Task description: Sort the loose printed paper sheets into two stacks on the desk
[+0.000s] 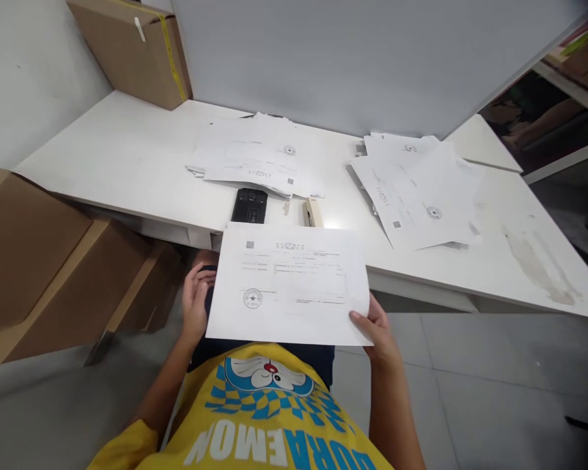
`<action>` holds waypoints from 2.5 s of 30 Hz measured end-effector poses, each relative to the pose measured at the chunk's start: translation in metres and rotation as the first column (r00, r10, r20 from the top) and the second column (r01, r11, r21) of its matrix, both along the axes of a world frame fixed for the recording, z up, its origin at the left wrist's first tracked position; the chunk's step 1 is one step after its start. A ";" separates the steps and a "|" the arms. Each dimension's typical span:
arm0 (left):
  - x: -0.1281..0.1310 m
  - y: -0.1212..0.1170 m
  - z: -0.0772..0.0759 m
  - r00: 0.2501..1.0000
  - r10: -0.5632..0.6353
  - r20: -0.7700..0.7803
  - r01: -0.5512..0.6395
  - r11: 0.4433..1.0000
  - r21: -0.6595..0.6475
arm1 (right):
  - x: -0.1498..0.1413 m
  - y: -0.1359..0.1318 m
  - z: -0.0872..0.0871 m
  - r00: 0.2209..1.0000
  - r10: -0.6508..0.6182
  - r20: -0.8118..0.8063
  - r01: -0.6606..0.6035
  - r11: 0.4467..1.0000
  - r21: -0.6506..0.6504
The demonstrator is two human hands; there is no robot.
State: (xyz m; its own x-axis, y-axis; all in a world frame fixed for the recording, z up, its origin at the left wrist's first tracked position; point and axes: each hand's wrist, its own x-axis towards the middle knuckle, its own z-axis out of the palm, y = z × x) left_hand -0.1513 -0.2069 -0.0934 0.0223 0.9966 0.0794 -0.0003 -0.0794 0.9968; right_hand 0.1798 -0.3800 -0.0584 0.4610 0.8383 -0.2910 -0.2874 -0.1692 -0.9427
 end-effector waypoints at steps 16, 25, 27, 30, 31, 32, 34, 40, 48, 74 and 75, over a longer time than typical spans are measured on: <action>0.082 -0.033 0.030 0.749 -0.478 0.459 0.628 0.733 -0.261 | 0.057 -0.093 0.001 0.951 -0.185 0.249 0.220 0.968 -0.121; 0.097 -0.034 0.038 0.752 -0.571 0.329 0.638 0.755 -0.149 | 0.079 -0.116 -0.001 0.936 -0.212 0.279 0.257 0.958 -0.132; 0.098 -0.034 0.039 0.759 -0.592 0.269 0.637 0.761 -0.122 | 0.079 -0.114 -0.001 0.936 -0.216 0.276 0.251 0.963 -0.097; 0.098 -0.032 0.039 0.761 -0.623 0.180 0.641 0.765 -0.063 | 0.079 -0.111 -0.004 0.931 -0.253 0.265 0.274 0.961 -0.046; 0.097 -0.032 0.039 0.761 -0.631 0.151 0.643 0.765 -0.039 | 0.079 -0.111 -0.006 0.927 -0.267 0.264 0.285 0.958 -0.032; 0.097 -0.031 0.039 0.760 -0.638 0.121 0.644 0.765 -0.017 | 0.080 -0.111 -0.008 0.924 -0.278 0.264 0.294 0.955 -0.022; 0.097 -0.030 0.039 0.758 -0.649 0.061 0.650 0.760 0.015 | 0.080 -0.111 -0.011 0.917 -0.295 0.269 0.311 0.950 -0.015; 0.106 -0.025 0.037 0.753 -0.657 0.017 0.657 0.752 -0.051 | 0.081 -0.100 -0.008 0.904 -0.327 0.277 0.352 0.935 -0.045; 0.139 -0.013 0.025 0.750 -0.595 0.288 0.657 0.723 -0.215 | 0.090 -0.088 -0.015 0.893 -0.328 0.308 0.380 0.917 -0.122; 0.166 -0.002 0.016 0.833 -0.518 0.194 0.548 0.820 -0.163 | 0.106 -0.064 -0.016 0.864 -0.399 0.308 0.436 0.898 -0.061; 0.166 -0.003 0.014 0.836 -0.515 0.189 0.543 0.824 -0.162 | 0.110 -0.062 -0.015 0.862 -0.386 0.329 0.427 0.902 -0.059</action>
